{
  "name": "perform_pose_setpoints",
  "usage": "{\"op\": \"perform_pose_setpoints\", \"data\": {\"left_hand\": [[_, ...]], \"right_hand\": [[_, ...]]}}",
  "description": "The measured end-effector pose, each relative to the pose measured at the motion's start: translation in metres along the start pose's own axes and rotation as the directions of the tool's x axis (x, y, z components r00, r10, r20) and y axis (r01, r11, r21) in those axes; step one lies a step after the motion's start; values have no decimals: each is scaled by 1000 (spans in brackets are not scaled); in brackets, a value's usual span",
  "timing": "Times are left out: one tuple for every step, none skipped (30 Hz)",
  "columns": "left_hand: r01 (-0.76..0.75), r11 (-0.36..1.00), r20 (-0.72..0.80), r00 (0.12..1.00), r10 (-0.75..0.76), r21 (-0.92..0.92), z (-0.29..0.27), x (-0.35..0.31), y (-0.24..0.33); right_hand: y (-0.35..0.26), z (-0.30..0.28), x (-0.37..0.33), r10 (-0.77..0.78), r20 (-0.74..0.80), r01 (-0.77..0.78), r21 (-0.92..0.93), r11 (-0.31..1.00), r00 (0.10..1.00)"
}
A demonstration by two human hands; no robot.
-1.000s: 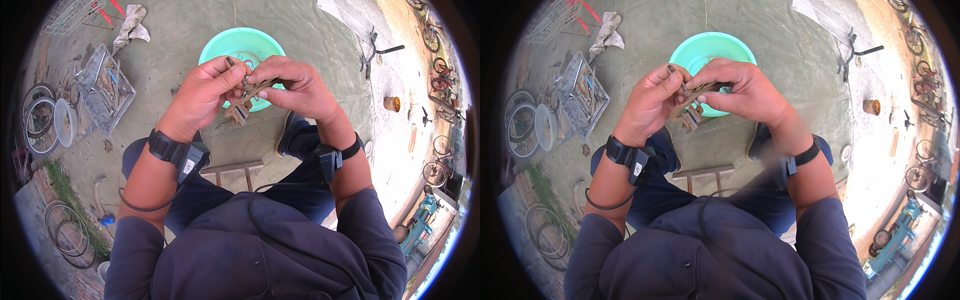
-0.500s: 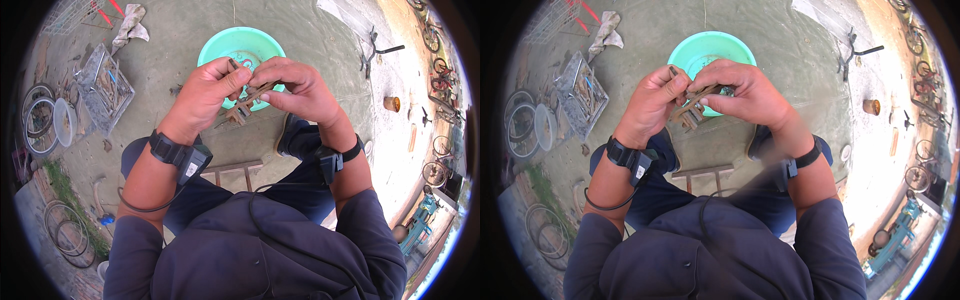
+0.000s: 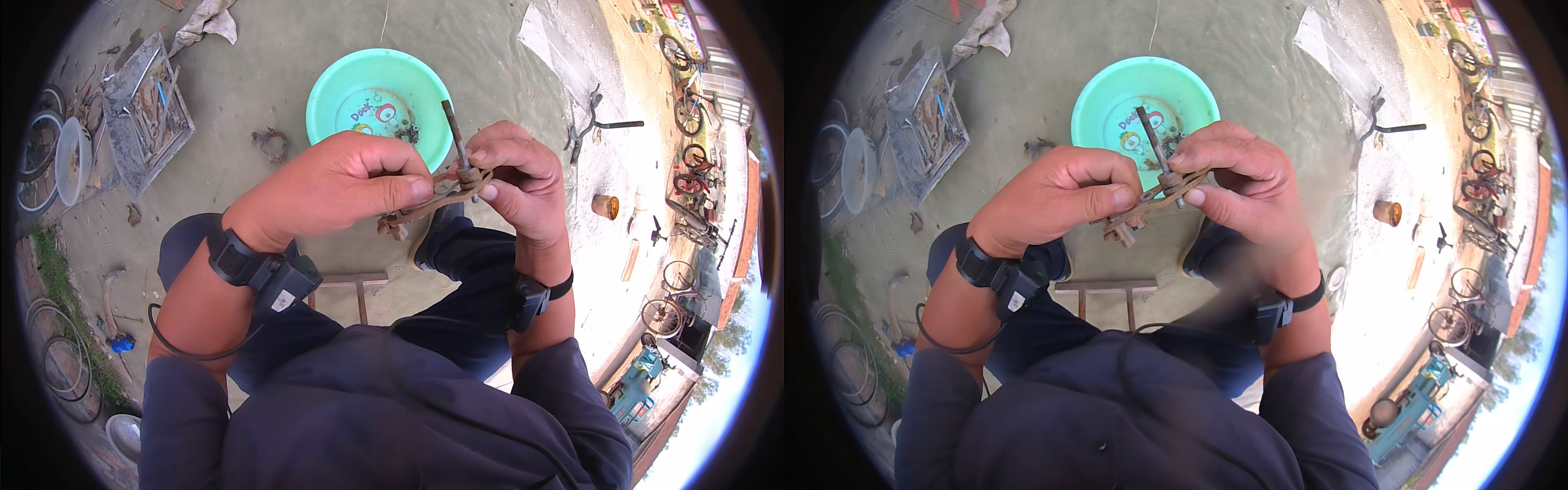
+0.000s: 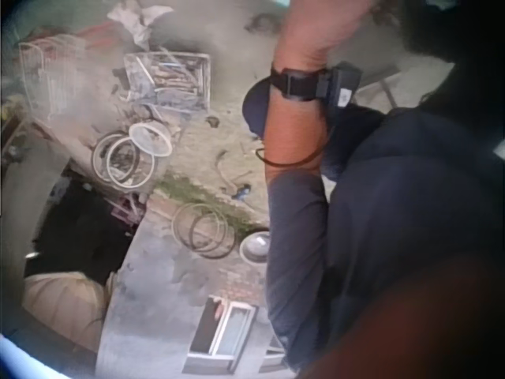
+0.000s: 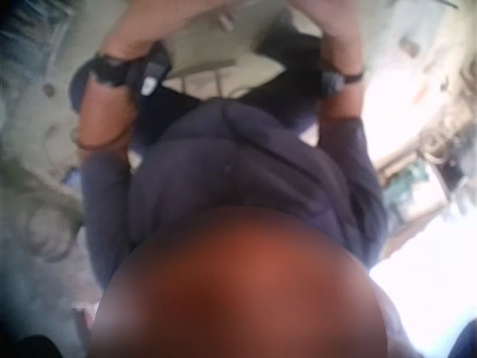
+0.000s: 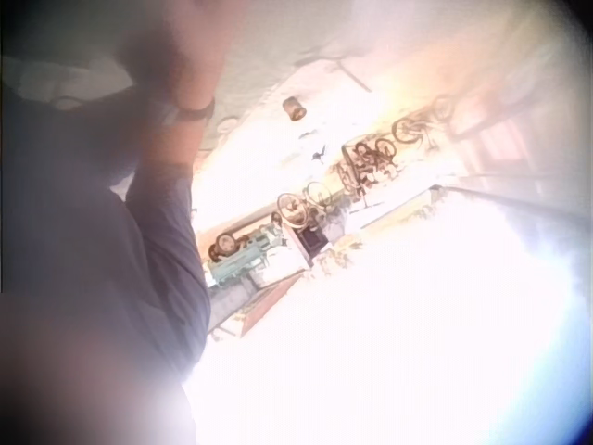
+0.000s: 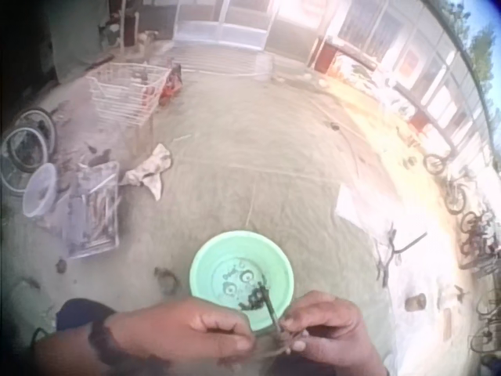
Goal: The person assembles small metal parts by hand, inserting pins and washers into a curved bracket and a separate U-shaped piece. The person repeatedly picks parts from a green basin, aligns them, and secures them with pins.
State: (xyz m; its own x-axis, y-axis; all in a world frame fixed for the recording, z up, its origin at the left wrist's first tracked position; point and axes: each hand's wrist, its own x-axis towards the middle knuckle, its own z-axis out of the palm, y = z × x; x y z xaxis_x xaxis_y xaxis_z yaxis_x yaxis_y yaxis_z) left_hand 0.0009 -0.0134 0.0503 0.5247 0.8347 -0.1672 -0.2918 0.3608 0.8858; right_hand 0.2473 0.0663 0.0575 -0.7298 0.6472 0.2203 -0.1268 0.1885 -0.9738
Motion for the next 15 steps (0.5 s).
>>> {"op": "perform_pose_setpoints", "data": {"left_hand": [[-9, 1000, 4, 1000, 9, -14, 1, 0, 0], [-16, 999, 12, 1000, 16, -29, 2, -1, 0], [-15, 999, 16, 1000, 15, -41, 2, -1, -1], [-13, 999, 22, 1000, 14, -52, 3, -1, -1], [-13, 998, 28, 1000, 14, -62, 3, 0, -1], [-15, 997, 29, 999, 17, -71, 4, 0, -1], [-15, 997, 31, 999, 17, -77, 4, -1, 0], [-14, 997, 33, 999, 17, -81, 3, -1, 1], [-5, 997, 32, 999, 7, -73, 3, -2, 2], [6, 998, 30, 1000, -4, -64, 2, -2, 3], [15, 998, 29, 999, -14, -56, 2, -2, 4], [19, 999, 30, 999, -17, -51, 3, -2, 4], [24, 999, 30, 999, -22, -47, 3, -1, 4], [29, 999, 30, 999, -28, -42, 4, -1, 4], [37, 997, 15, 999, -36, -62, 5, -1, 4]], "right_hand": [[0, -1, 0, 14, 1, -14, 9, 1000, 1000], [-1, -2, -1, 24, -1, -24, 17, 1000, 1000], [-2, -2, -2, 34, -5, -33, 23, 999, 999], [-2, -2, -3, 44, -12, -44, 25, 999, 999], [-3, -3, -4, 55, -14, -54, 33, 998, 998], [-4, -3, -4, 64, -17, -63, 42, 997, 998], [-4, -3, -5, 72, -24, -71, 51, 996, 997], [-4, -3, -5, 68, -17, -66, 54, 996, 998], [-4, -3, -4, 62, -11, -61, 57, 996, 998], [-4, -3, -4, 61, -7, -61, 56, 997, 998], [-5, -3, -3, 51, 5, -51, 41, 998, 999], [-6, -4, -3, 48, 16, -48, 21, 999, 999], [-7, -5, -4, 46, 25, -46, 0, 999, 999], [-7, -5, -4, 51, 28, -51, 2, 999, 998], [-7, -6, -4, 57, 28, -57, 0, 998, 998]]}}
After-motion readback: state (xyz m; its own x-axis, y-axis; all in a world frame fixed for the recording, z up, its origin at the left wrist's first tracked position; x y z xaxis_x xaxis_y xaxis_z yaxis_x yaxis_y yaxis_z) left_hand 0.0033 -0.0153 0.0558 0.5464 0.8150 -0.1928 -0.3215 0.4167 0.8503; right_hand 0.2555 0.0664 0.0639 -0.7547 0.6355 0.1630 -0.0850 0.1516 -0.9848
